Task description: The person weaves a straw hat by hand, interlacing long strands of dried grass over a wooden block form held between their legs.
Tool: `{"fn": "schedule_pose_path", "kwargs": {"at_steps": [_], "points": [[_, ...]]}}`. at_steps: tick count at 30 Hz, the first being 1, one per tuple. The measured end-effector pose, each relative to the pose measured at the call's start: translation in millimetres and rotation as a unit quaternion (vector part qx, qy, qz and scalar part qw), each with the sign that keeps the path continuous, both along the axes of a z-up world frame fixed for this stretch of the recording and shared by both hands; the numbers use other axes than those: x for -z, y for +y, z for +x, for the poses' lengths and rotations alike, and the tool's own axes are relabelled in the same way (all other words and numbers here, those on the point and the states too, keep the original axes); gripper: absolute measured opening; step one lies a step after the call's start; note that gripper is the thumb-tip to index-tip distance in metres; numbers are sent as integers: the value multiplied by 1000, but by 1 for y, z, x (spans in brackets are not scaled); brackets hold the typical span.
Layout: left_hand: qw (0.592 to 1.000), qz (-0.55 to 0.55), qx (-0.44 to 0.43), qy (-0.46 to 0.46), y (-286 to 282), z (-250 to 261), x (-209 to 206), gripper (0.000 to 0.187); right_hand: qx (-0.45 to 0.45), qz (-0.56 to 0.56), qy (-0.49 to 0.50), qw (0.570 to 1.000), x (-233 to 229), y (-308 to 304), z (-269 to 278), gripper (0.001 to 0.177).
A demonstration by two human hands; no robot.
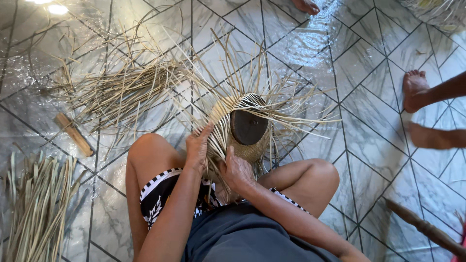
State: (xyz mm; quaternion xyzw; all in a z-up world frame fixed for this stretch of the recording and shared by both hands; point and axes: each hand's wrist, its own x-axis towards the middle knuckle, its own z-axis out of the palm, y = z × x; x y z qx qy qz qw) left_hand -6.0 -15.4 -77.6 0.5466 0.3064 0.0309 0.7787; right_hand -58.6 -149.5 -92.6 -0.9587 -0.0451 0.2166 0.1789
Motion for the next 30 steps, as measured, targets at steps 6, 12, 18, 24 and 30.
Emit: {"fn": "schedule_pose_path", "kwargs": {"at_steps": [6, 12, 18, 24, 30], "points": [[996, 21, -84, -8, -28, -34, 29, 84, -37, 71, -48, 996, 7, -10, -2, 58], [994, 18, 58, 89, -43, -34, -42, 134, -129, 29, -4, 991, -49, -55, 29, 71], [999, 1, -33, 26, -52, -43, 44, 72, 222, 157, 31, 962, -13, -99, 103, 65], [996, -26, -77, -27, -67, -39, 85, 47, 312, 390, -46, 865, 49, -88, 116, 37], [998, -8, -45, -31, -81, -27, 75, 38, 367, 313, -164, 861, 47, -88, 107, 29]]}}
